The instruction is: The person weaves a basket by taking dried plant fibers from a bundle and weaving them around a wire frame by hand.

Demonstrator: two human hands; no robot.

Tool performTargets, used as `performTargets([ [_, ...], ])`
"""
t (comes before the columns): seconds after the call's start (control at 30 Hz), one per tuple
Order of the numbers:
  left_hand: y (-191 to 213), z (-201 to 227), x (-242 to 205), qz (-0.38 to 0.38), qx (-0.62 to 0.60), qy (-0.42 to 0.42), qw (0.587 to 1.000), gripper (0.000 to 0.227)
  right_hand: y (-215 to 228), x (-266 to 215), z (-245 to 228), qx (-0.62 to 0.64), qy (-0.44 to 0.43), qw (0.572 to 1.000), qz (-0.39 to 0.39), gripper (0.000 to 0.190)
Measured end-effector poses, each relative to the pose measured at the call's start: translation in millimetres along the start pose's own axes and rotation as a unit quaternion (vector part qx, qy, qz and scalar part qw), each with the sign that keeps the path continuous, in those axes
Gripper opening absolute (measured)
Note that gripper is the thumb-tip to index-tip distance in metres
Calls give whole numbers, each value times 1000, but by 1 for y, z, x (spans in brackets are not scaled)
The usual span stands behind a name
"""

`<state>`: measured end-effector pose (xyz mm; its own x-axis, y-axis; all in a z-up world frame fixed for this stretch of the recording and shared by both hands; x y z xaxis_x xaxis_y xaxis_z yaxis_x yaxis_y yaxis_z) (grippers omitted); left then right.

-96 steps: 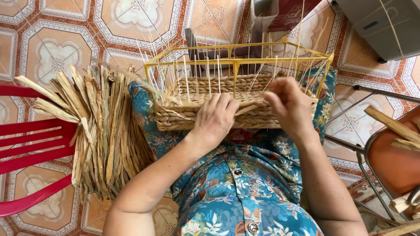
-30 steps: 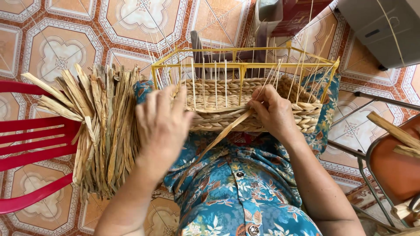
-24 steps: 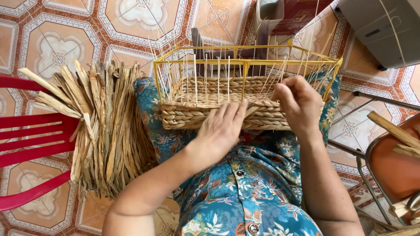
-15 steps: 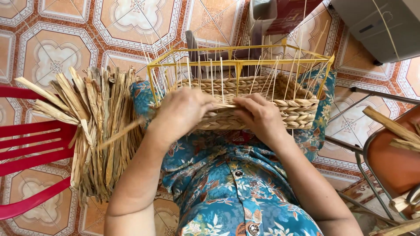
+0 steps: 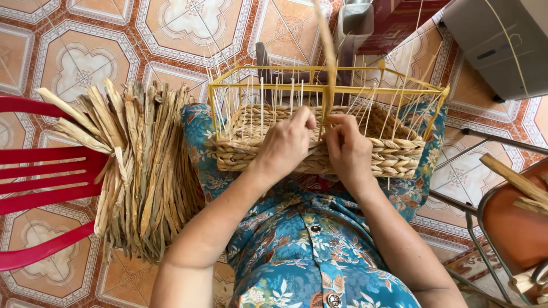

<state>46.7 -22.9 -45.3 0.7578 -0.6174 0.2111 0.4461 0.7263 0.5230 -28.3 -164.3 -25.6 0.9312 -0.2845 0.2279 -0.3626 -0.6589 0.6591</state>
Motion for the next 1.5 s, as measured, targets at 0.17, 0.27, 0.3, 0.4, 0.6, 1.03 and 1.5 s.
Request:
performTargets([
  [0.17, -11, -12, 29, -14, -20, 23, 999, 15, 0, 14, 4, -117, 48, 989, -74, 13],
  [0.27, -5, -8, 31, -25, -130, 158, 978, 11, 0, 11, 7, -178, 28, 972, -153, 11],
  [0.3, -3, -11, 29, 4, -116, 147, 982, 9, 1, 10, 4, -159, 20, 975, -151, 11],
  [0.4, 7, -23, 6, 39, -185, 167, 968, 8, 5, 4, -2, -101, 11, 987, -127, 14],
  [0.6, 35, 21, -35, 5, -112, 205, 972, 27, 8, -2, 4, 29, 8, 996, -84, 19],
  [1.03, 179, -38, -86, 385, -566, 186, 705, 36, 66, -33, 53, 229, -131, 964, 28, 13],
  [1.5, 201, -231, -126, 292, 208, 352, 864, 18, 57, -39, 68, 226, -102, 968, 23, 8],
])
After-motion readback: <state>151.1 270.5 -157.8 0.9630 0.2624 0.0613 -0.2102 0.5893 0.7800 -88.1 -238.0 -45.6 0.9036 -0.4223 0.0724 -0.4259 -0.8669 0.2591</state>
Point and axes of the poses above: each hand's wrist, its own x-axis towards the middle knuckle, its own y-axis out of the back of the hand, z = x × y, the point moved 2 cm from there along x, towards the middle knuckle, and after that the axes turned 7 degrees about -x, right-handed, at the moved point
